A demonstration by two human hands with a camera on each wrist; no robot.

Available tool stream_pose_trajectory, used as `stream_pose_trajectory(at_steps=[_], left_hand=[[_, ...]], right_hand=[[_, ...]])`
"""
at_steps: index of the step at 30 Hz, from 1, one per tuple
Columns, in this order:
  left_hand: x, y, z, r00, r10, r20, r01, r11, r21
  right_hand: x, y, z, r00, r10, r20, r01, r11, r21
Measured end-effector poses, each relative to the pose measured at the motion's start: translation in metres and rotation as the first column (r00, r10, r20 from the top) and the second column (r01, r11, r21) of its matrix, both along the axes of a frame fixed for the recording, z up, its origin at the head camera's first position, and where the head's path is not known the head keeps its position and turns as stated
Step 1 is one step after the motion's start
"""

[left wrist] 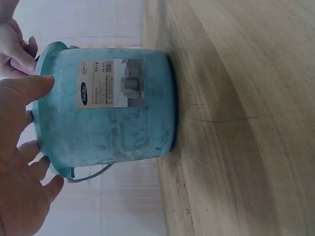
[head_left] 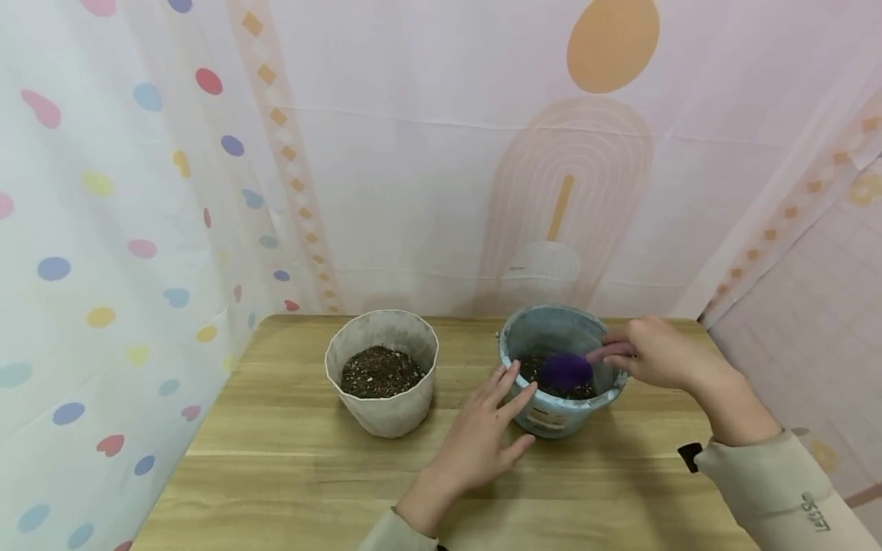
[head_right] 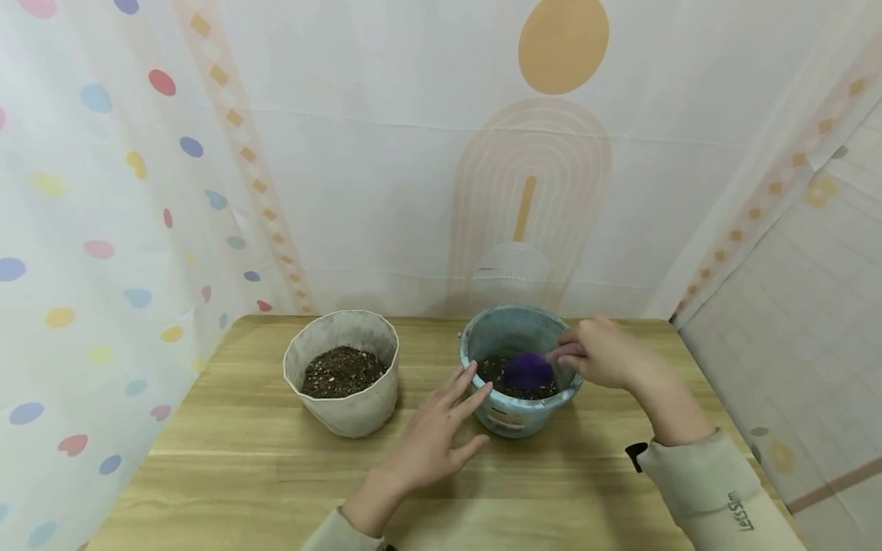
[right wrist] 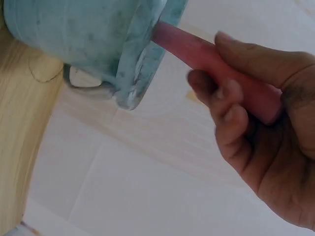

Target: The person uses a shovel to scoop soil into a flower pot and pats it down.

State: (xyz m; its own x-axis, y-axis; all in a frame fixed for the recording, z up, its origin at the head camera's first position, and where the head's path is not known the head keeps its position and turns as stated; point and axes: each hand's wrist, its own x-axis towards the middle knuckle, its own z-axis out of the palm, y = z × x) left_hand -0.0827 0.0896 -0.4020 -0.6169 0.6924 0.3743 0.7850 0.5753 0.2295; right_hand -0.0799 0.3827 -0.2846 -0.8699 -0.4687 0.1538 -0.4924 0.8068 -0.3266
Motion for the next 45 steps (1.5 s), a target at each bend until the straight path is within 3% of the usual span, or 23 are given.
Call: stream_pose_trajectory(at_steps=[3,6,8,11,16,19,22,27,31,37,45], left_hand=[[0.0,0.0,0.001,1.0,0.012,-0.003,-0.012,1.0,0.0],[-0.001,-0.001,0.002,1.0,0.008,-0.006,-0.008,1.0,-0.011],[-0.001,-0.002,0.002,1.0,0.007,-0.007,-0.007,1.0,-0.023],[-0.001,-0.003,0.003,1.0,0.007,-0.013,-0.008,0.999,-0.042],[-0.002,-0.003,0.004,0.999,-0.003,-0.038,0.001,0.998,-0.059],[-0.003,-0.004,0.003,0.999,-0.019,-0.048,0.016,0.998,-0.061],[-0.004,-0.004,0.003,0.999,-0.023,-0.042,0.02,0.998,-0.063],[-0.004,-0.005,0.004,0.999,-0.024,-0.023,0.023,0.998,-0.059],[-0.004,-0.005,0.004,0.999,-0.027,-0.028,0.025,0.997,-0.07],[-0.005,-0.005,0.003,0.999,-0.027,-0.045,0.023,0.996,-0.083],[-0.005,-0.004,0.003,0.998,-0.021,-0.063,0.015,0.995,-0.099]], right_hand=[[-0.002,-0.001,-0.005,0.989,-0.086,-0.119,0.096,0.992,0.079],[-0.006,-0.003,-0.014,0.958,-0.161,-0.237,0.205,0.964,0.172],[-0.008,-0.004,-0.02,0.945,-0.191,-0.266,0.252,0.943,0.218],[-0.012,-0.004,-0.027,0.951,-0.188,-0.247,0.25,0.936,0.249],[-0.014,-0.001,-0.026,0.983,-0.115,-0.142,0.149,0.956,0.253],[-0.013,0.003,-0.022,0.998,-0.06,-0.036,0.066,0.978,0.198],[-0.011,0.007,-0.019,0.999,0.006,0.041,-0.011,0.994,0.111],[-0.009,0.014,-0.021,0.994,0.088,0.069,-0.087,0.996,-0.014],[-0.008,0.019,-0.027,0.992,0.1,0.082,-0.093,0.992,-0.085],[-0.009,0.024,-0.034,0.981,0.165,0.1,-0.142,0.968,-0.206],[-0.012,0.035,-0.042,0.94,0.224,0.258,-0.107,0.911,-0.399]])
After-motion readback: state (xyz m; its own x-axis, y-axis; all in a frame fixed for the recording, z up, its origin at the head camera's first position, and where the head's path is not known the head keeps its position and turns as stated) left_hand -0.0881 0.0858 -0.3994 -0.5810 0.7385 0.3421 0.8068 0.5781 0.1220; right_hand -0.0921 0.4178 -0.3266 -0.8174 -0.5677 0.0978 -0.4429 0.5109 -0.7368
